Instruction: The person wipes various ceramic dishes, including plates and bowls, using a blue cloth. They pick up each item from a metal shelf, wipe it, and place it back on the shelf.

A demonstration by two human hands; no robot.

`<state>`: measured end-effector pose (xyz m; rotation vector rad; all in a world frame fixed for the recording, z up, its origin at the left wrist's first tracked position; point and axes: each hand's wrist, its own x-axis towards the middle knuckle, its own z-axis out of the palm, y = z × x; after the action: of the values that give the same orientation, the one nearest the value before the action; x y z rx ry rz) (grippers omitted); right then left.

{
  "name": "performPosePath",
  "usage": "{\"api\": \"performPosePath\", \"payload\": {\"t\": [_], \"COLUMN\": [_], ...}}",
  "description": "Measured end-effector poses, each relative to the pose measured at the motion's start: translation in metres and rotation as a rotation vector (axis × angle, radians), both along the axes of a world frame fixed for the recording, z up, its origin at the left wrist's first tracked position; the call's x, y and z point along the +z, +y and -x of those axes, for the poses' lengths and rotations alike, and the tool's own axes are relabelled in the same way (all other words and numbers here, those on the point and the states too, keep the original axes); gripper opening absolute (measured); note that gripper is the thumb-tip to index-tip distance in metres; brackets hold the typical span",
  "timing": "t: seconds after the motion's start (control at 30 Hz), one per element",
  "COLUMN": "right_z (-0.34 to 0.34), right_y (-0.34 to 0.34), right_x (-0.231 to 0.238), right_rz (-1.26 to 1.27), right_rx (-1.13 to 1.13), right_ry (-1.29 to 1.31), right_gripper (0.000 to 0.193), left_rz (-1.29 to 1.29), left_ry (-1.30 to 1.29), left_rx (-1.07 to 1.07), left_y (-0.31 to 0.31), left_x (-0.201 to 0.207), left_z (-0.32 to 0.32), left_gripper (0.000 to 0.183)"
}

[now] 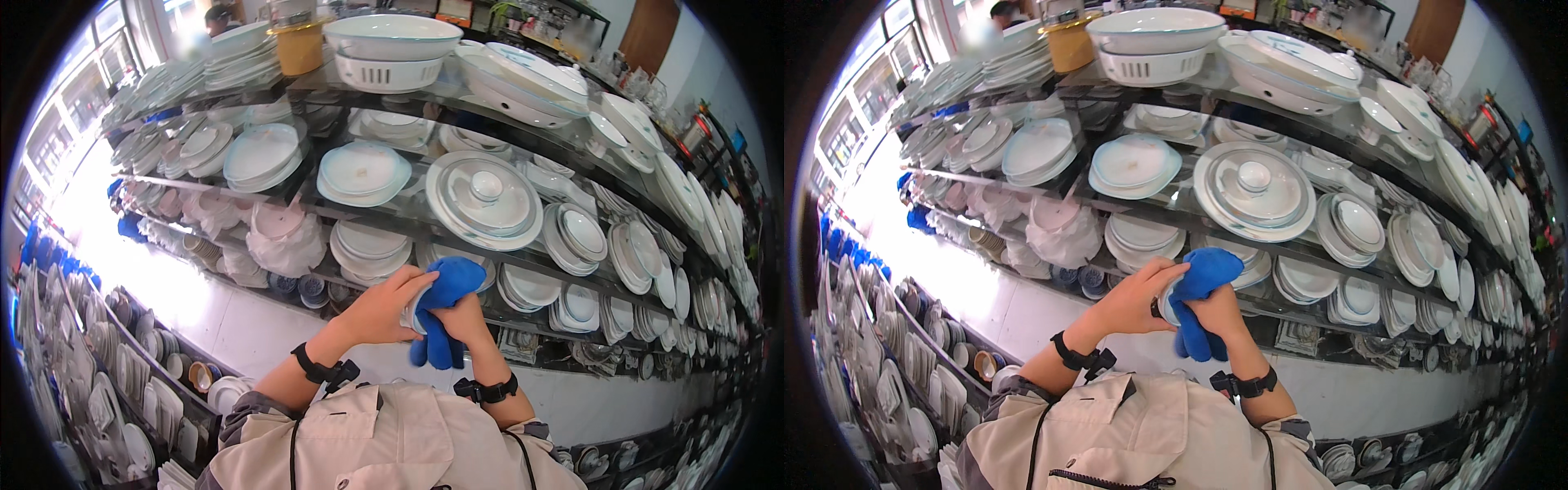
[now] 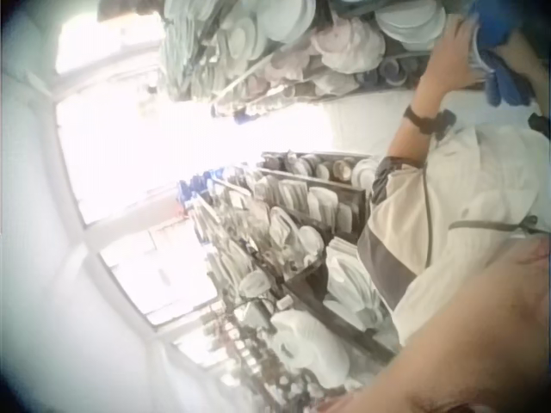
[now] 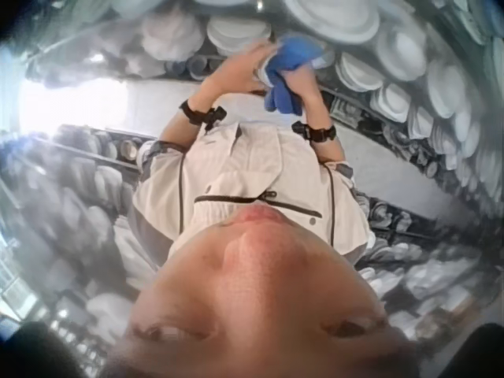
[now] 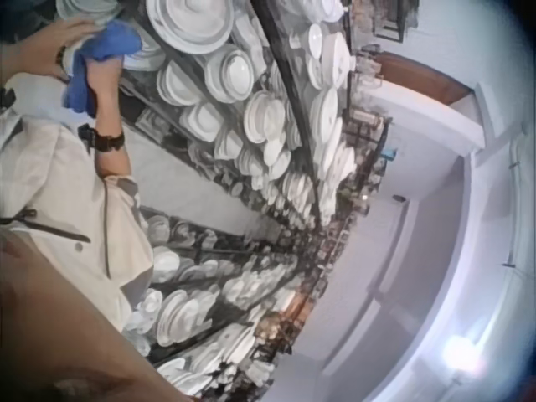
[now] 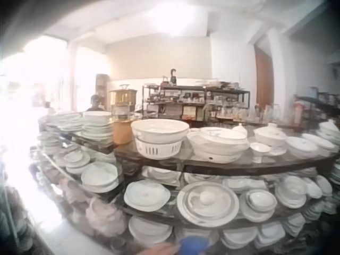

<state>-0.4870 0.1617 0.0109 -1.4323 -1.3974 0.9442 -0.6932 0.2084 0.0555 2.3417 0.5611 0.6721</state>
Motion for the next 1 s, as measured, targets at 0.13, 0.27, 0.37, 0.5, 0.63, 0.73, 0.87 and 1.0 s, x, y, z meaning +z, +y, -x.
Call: {"api": "performPosePath", "payload": {"t": [0.13,0.27,0.37,0.5,0.63,0.73,0.87,1.0], "right_z": [0.046,0.104,0.161,0.242,0.318,0.366,0.428,0.472], "right_y": [0.017,0.038,0.053,0.069,0.085,0.096,0.094,0.084], "right_x": [0.007,0.003,0.000,0.002,0.018,0.023,0.024,0.013], "right_rz": [-0.033,-0.060,0.054,0.180,0.037,-0.115,-0.190,0.157], "right_rx": [0.047,0.094,0.153,0.392,0.568,0.679,0.720,0.691], "right_ry": [-0.018,0.135,0.406,0.386,0.213,0.097,0.081,0.386], "right_gripper": [0.045,0.048,0.040,0.040,0.038,0.039,0.040,0.045], "left_rz": [0.018,-0.078,-0.181,-0.618,-0.328,-0.116,-0.161,-0.450], "left_ry": [-0.066,-0.129,-0.163,-0.284,-0.197,-0.184,-0.120,-0.148], "left_rx": [0.112,0.215,0.353,0.611,0.604,0.643,0.798,1.003], "left_y": [0.000,-0.001,-0.001,-0.003,-0.026,-0.041,-0.055,-0.066], "left_x": [-0.004,-0.001,-0.005,-0.014,-0.001,-0.001,-0.004,-0.010], "left_z": [0.039,0.096,0.151,0.225,0.297,0.353,0.399,0.426], "left_gripper": [0.109,0.104,0.099,0.089,0.092,0.100,0.098,0.094]}}
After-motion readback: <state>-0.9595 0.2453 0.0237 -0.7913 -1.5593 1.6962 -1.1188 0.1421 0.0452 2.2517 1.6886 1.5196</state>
